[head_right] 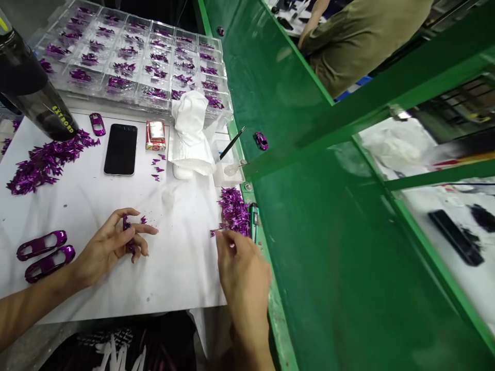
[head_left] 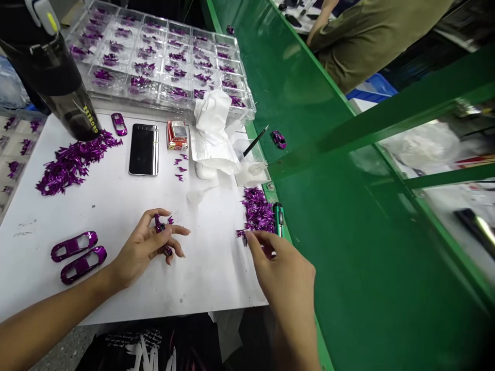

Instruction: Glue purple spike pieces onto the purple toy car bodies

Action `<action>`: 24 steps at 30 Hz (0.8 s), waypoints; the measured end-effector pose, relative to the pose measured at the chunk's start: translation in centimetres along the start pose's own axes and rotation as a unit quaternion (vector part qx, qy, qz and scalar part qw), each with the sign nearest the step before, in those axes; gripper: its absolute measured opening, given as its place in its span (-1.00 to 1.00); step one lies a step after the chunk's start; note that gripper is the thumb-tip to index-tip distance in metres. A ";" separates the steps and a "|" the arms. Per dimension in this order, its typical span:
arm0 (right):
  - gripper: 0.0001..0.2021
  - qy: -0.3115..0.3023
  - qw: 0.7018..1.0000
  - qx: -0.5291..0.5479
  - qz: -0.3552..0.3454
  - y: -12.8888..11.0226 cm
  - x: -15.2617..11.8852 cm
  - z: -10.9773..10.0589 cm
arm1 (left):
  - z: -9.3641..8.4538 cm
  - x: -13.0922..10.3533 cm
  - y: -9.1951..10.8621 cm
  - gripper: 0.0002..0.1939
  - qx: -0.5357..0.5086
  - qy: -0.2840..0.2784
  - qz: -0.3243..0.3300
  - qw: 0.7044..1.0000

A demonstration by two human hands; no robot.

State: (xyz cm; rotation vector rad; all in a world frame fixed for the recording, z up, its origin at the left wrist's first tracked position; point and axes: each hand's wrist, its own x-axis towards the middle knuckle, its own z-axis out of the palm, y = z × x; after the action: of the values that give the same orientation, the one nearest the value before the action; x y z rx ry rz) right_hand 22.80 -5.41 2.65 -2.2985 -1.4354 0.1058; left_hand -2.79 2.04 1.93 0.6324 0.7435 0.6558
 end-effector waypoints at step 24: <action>-0.57 0.071 0.995 0.018 0.074 0.3 -0.8 3.9 | -0.3 0.2 -1.6 -0.66 0.020 -0.020 0.065 0.998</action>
State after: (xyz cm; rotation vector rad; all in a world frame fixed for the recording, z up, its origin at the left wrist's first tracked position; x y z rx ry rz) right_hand 21.52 -4.99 -1.13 -2.3304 -1.1829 0.0117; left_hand -2.40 1.19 0.54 0.7326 0.6839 0.7463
